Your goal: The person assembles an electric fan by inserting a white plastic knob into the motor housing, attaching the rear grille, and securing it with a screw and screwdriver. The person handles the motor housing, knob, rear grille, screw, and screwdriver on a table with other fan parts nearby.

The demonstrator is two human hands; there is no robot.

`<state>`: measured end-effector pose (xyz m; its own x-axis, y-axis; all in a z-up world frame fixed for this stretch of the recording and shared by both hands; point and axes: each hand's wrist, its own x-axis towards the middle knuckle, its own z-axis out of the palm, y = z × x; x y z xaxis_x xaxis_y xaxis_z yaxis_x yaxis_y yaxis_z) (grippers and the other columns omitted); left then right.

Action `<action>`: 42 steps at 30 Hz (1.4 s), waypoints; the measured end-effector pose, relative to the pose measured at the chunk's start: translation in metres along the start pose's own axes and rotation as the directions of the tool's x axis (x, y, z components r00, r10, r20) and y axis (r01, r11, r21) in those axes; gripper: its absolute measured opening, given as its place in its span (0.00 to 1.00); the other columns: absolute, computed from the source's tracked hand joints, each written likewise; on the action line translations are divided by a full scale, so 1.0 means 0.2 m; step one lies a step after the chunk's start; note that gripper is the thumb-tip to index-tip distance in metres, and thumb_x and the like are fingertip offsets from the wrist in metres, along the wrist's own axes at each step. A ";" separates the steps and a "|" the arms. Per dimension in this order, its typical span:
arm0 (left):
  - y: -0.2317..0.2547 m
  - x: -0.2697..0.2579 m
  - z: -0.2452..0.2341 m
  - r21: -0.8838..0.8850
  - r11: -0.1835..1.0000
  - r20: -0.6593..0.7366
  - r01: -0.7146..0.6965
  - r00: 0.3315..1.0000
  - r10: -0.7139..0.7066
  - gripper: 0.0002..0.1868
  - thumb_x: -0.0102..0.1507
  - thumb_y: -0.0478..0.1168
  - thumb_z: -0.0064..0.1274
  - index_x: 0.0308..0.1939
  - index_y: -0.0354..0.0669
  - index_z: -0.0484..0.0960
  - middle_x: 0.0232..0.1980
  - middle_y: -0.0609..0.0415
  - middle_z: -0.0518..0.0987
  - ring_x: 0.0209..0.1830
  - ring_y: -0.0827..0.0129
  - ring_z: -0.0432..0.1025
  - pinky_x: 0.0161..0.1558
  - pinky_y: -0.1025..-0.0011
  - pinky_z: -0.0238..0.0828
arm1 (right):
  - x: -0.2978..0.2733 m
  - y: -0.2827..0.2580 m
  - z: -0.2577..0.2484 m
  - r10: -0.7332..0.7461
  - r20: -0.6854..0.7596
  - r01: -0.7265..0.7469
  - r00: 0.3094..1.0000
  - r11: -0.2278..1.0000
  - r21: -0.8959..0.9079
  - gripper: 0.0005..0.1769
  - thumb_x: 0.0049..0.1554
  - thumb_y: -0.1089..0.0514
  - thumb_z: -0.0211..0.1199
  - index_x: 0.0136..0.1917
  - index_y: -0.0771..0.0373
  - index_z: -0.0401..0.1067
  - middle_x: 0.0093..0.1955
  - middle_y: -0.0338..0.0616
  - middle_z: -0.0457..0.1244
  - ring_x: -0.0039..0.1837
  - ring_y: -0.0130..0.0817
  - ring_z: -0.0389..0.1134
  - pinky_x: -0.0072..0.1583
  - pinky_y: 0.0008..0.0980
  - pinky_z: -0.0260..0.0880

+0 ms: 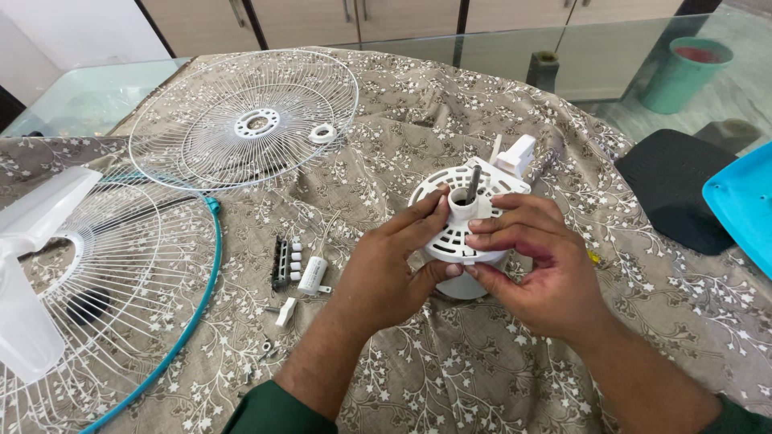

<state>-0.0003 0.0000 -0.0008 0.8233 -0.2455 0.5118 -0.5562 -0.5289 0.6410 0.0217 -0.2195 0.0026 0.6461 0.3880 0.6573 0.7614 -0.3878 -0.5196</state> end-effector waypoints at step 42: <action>-0.09 0.02 0.00 -0.074 0.997 -0.087 -0.024 0.996 0.017 0.38 0.52 0.45 0.74 0.64 0.36 0.79 0.68 0.41 0.77 0.71 0.56 0.72 0.67 0.63 0.71 | 0.07 0.07 -0.01 -0.192 0.027 0.194 0.981 0.978 -0.075 0.15 0.52 0.49 0.72 0.51 0.55 0.79 0.57 0.34 0.72 0.68 0.39 0.68 0.71 0.40 0.66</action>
<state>0.0128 0.0075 -0.0101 0.8005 -0.1831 0.5707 -0.5825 -0.4616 0.6690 0.0416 -0.2219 0.0053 0.4887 0.4778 0.7299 0.8661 -0.3666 -0.3399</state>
